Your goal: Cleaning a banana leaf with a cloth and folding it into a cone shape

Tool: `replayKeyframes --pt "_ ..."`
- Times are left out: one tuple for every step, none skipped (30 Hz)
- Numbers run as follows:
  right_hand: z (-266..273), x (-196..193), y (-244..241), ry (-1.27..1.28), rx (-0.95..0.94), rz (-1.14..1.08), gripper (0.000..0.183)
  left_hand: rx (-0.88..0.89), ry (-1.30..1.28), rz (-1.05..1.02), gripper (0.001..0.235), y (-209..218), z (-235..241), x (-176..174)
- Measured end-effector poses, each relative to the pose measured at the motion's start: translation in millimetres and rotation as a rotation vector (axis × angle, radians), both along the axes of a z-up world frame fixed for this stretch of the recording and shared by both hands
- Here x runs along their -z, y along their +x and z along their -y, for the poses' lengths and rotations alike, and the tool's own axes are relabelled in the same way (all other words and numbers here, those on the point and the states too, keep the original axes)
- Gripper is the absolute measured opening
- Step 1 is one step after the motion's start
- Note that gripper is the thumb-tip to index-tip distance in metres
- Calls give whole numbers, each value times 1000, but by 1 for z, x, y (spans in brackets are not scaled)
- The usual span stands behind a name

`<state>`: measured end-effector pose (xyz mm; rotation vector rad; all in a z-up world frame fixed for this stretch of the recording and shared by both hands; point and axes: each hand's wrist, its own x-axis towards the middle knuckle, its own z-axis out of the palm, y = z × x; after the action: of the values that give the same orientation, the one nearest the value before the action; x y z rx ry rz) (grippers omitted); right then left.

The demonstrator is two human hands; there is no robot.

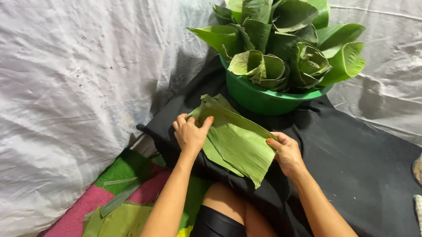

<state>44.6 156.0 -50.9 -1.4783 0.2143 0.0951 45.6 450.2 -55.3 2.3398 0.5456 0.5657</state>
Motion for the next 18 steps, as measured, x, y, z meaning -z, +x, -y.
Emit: replayKeyframes --pt "1 -6 -6 2 5 -1 28 5 2 -1 73 -4 6 -8" --pt "2 -13 -11 72 14 -11 26 11 46 -8 68 -7 12 -16" --pt "4 -19 -17 144 24 -19 24 19 91 -15 64 -11 18 -23" --pt "9 -17 -20 146 31 -20 24 25 93 -16 64 -12 23 -24" --pt "16 -16 -23 177 30 -27 23 38 93 -7 65 -13 29 -25" --pt "22 -15 -26 208 29 -33 22 50 93 3 67 -14 35 -26" --pt "28 -16 -30 210 39 -32 22 60 95 3 67 -7 38 -17" --pt "34 -17 -35 200 28 -27 22 71 9 36 72 0 42 -8" --pt "40 -19 -39 189 18 -21 21 82 -79 69 78 8 47 1" --pt "45 -22 -43 190 28 -18 21 92 -78 70 78 10 55 -1" --pt "50 -25 -48 200 39 -5 21 149 -359 99 69 12 63 -3" --pt "55 -28 -52 211 51 8 21 204 -641 124 63 14 71 -5" --pt "70 -14 -48 211 62 11 21 215 -642 122 63 17 80 -6" --pt "85 -1 -43 210 85 14 24 246 -853 178 42 20 90 -8" --pt "100 14 -39 209 110 15 27 275 -1065 229 28 23 100 -9" --pt "105 7 -46 210 122 17 27 286 -1065 222 28 34 107 12" --pt "109 0 -53 223 160 15 31 314 -1115 217 31 46 114 32" --pt "114 -7 -59 237 197 14 34 341 -1165 210 35 58 122 52"
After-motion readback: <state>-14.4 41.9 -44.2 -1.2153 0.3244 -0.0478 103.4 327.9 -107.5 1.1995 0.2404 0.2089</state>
